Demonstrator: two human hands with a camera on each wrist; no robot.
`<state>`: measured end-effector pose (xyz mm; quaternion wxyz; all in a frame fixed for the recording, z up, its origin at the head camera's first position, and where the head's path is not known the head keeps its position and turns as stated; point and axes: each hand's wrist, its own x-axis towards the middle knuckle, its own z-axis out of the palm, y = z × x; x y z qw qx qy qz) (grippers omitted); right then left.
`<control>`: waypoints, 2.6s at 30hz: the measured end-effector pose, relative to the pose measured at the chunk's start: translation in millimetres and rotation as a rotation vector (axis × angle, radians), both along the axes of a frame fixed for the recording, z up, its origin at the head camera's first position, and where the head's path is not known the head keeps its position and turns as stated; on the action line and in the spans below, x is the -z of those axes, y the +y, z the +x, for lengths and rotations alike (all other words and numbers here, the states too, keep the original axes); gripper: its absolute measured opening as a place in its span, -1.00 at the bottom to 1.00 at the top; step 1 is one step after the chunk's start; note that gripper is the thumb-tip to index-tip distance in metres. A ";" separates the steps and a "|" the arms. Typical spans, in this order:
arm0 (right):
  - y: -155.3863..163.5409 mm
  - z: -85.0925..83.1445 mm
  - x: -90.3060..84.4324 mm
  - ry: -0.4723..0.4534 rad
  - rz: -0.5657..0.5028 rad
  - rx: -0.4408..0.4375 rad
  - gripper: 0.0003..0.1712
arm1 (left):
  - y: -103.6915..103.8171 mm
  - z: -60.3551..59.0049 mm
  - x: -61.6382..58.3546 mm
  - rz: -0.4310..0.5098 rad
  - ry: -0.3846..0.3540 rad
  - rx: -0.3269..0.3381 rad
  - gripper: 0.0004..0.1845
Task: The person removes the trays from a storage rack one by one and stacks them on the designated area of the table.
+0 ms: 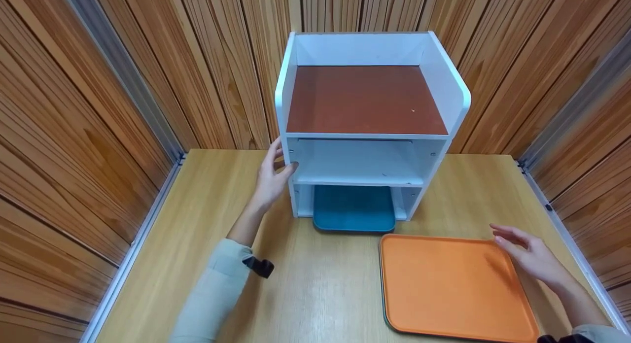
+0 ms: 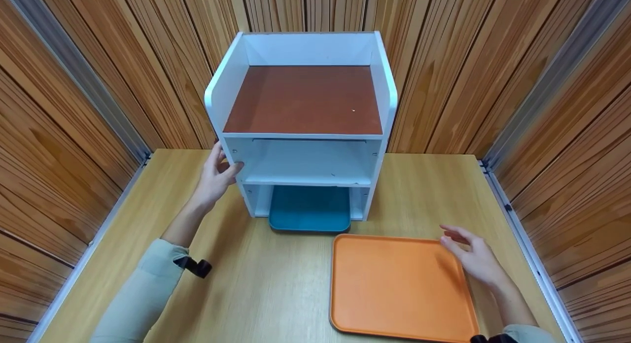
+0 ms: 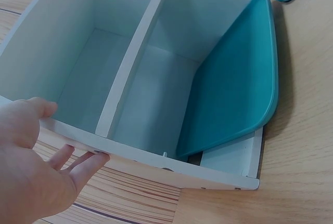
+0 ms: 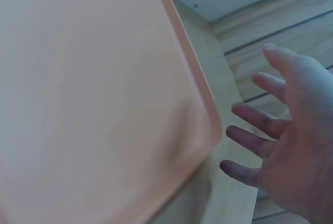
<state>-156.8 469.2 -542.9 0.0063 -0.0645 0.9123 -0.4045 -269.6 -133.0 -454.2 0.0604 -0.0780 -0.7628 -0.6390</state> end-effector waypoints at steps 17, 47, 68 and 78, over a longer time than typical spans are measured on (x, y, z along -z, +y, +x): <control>-84.3 -14.3 -4.6 0.212 -0.258 0.025 -0.57 | 1.5 -0.1 -0.5 0.009 0.013 -0.007 -0.19; -214.7 -50.0 1.0 -0.161 -0.295 0.074 -0.23 | 1.7 -0.8 -0.6 -0.019 0.007 -0.014 -0.16; -246.4 -65.7 5.0 -0.390 -0.518 0.146 -0.06 | 1.1 -1.9 -0.1 -0.012 0.008 -0.008 -0.17; -251.7 -69.0 8.9 -0.390 -0.687 0.210 -0.07 | 0.4 -0.8 -0.9 -0.001 0.002 -0.008 -0.16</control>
